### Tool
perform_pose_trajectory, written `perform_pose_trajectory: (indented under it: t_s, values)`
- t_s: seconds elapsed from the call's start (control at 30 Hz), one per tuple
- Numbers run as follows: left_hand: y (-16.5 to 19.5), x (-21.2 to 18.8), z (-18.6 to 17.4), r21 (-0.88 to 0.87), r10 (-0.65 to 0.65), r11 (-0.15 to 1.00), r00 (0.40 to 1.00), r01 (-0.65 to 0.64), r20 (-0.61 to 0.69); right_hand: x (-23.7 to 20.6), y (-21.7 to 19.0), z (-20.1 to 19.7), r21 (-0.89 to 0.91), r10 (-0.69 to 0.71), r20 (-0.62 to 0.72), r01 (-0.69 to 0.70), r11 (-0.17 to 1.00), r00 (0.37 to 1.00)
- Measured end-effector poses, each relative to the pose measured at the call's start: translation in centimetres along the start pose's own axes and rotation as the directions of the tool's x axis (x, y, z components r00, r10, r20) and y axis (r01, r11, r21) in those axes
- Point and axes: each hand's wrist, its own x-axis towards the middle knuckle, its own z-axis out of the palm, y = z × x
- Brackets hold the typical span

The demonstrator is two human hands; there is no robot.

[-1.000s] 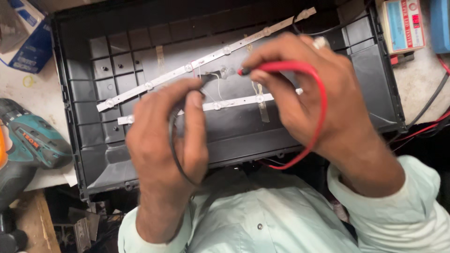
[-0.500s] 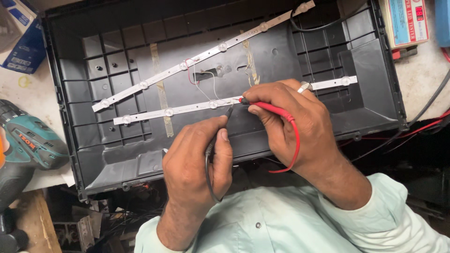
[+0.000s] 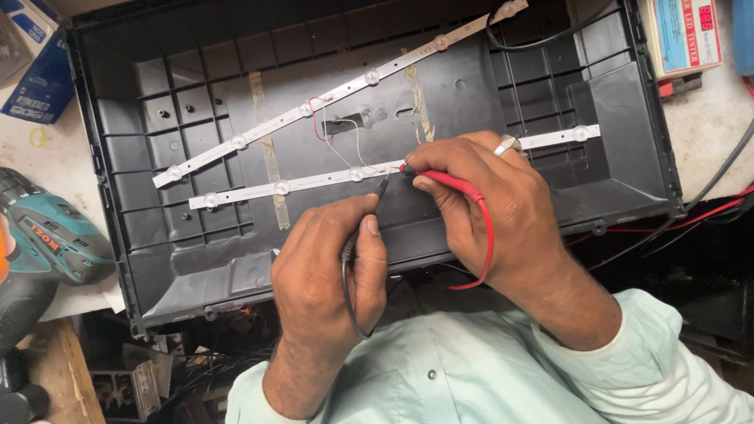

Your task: The person holds multimeter probes in both hands and touches them to the connection points of LED light strips mounted inside a black plastic TV backlight panel, making the LEDs light up as each strip is tested. The person then moves the probes to a small circuit board at the edge of the panel and continues probing its components.

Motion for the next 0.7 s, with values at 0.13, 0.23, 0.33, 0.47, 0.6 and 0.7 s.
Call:
perform_pose_trajectory:
  t_s: [0.13, 0.23, 0.33, 0.47, 0.6, 0.7]
  values:
    - [0.00, -0.15, 0.03, 0.000, -0.006, 1.000, 1.000, 0.006, 0.000, -0.06, -0.09, 0.01, -0.034, -0.037, -0.004, 0.036, 0.999, 0.999]
    - [-0.02, -0.14, 0.04, 0.002, 0.009, 1.000, 1.000, -0.009, -0.003, 0.02, -0.20, -0.03, -0.049, -0.028, -0.003, 0.028, 0.998, 1.000]
    - [-0.07, -0.10, 0.07, 0.023, 0.044, 0.999, 0.999, -0.044, -0.003, 0.06, -0.36, -0.02, -0.077, -0.034, 0.005, 0.034, 0.996, 0.999]
    - [-0.26, 0.06, 0.21, 0.069, 0.095, 0.993, 0.995, -0.096, 0.013, 0.29, -0.43, 0.08, -0.110, -0.060, 0.032, 0.064, 0.992, 0.998]
    - [-0.30, 0.06, 0.24, 0.070, 0.103, 0.992, 0.995, -0.103, 0.010, 0.50, -0.55, 0.11, -0.115, -0.062, 0.043, 0.067, 0.991, 0.997]
    - [-0.24, 0.03, 0.26, 0.065, 0.102, 0.993, 0.995, -0.102, 0.006, 0.60, -0.54, 0.07, -0.110, -0.070, 0.045, 0.075, 0.991, 0.997]
